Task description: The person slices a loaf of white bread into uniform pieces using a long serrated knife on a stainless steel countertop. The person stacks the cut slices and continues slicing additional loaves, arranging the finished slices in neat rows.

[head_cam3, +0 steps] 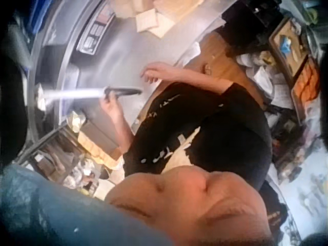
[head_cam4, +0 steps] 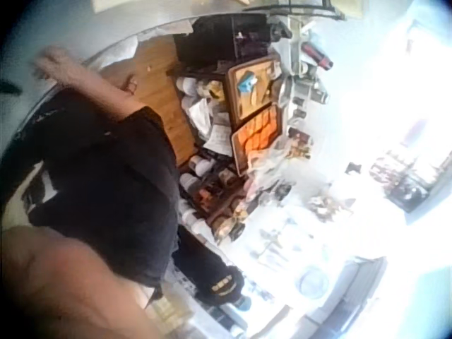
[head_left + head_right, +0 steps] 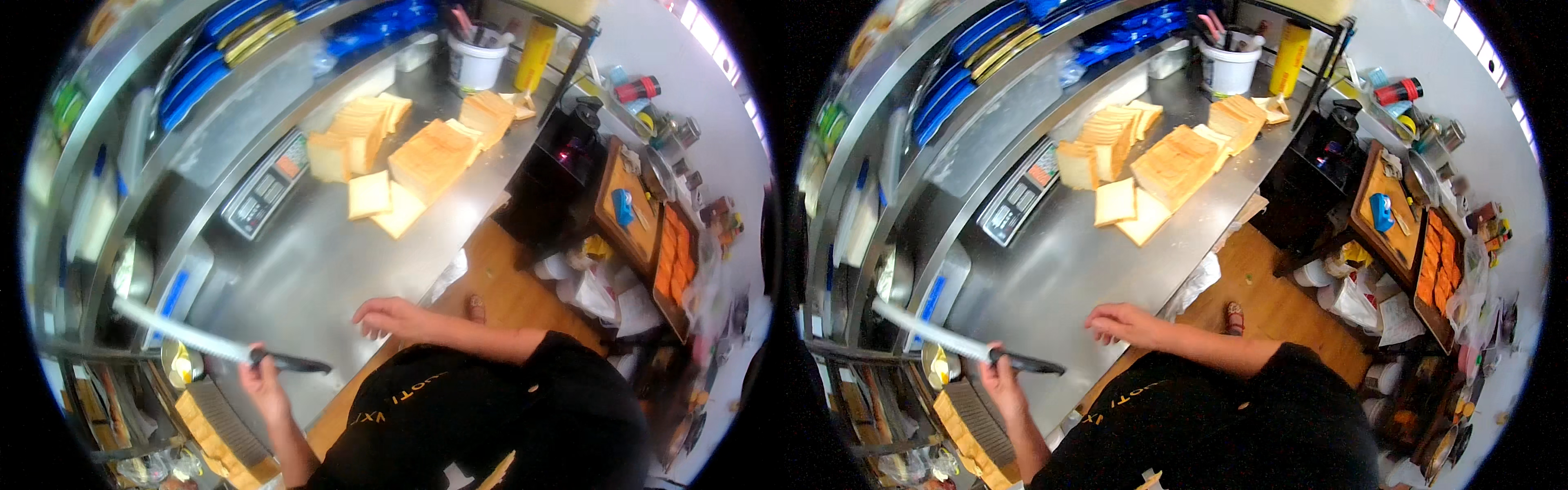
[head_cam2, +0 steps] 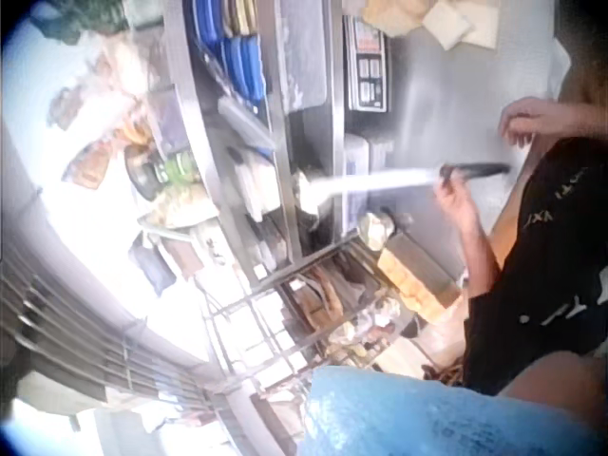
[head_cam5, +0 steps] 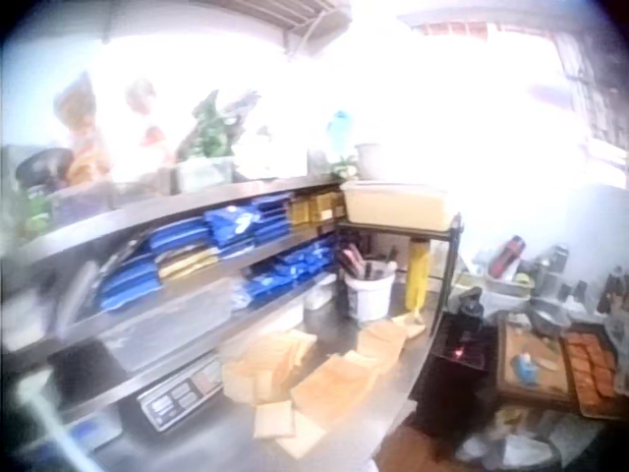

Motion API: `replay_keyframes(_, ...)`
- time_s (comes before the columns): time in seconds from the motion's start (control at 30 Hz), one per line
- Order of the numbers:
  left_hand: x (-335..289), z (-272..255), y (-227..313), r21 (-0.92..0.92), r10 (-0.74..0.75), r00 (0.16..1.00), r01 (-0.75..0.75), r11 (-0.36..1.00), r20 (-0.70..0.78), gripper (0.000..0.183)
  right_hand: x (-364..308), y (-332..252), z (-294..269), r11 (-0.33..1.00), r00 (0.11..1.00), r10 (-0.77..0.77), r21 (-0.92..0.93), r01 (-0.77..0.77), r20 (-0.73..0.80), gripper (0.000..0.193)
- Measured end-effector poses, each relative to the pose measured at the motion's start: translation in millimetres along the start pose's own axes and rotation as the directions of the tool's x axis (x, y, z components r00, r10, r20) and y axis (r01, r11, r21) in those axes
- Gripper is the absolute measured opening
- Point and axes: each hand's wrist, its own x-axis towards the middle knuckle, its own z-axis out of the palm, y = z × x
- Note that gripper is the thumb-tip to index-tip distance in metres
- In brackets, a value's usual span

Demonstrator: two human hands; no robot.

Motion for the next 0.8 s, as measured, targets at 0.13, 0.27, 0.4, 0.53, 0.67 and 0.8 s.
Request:
replay_keyframes(0.13,-3.9,178.6,18.8,-0.069,-0.105,0.924,0.139,0.988,0.369,0.023,-34.8,-25.8,-63.8,0.993,0.991,-0.028,0.12,0.012,0.133,0.024)
replay_keyframes(0.27,-12.6,314.0,3.0,0.083,-0.131,0.766,0.101,0.991,0.629,0.022,-93.9,-43.8,-163.8,0.998,0.999,0.022,0.053,-0.024,0.029,0.019)
replay_keyframes(0.4,12.9,416.9,-7.0,0.25,0.171,0.689,-0.467,0.848,0.704,0.025,-151.4,-15.5,-270.5,0.951,0.836,-0.165,-0.31,-0.007,-0.523,0.019)
replay_keyframes(0.53,62.7,499.0,-17.8,0.428,0.342,0.583,-0.794,0.431,0.737,0.03,-192.5,-29.8,-352.0,0.845,0.697,-0.213,-0.487,-0.221,-0.685,0.016)
replay_keyframes(0.67,118.0,573.0,-31.4,0.553,0.227,0.597,-0.801,0.231,0.77,0.033,-204.1,-35.9,-388.8,0.805,0.718,-0.197,-0.528,-0.272,-0.668,0.018)
replay_keyframes(0.8,157.9,621.2,-73.7,0.689,0.018,0.689,-0.725,0.009,0.725,0.038,-207.3,-22.1,-395.5,0.849,0.696,-0.204,-0.478,-0.225,-0.689,0.019)
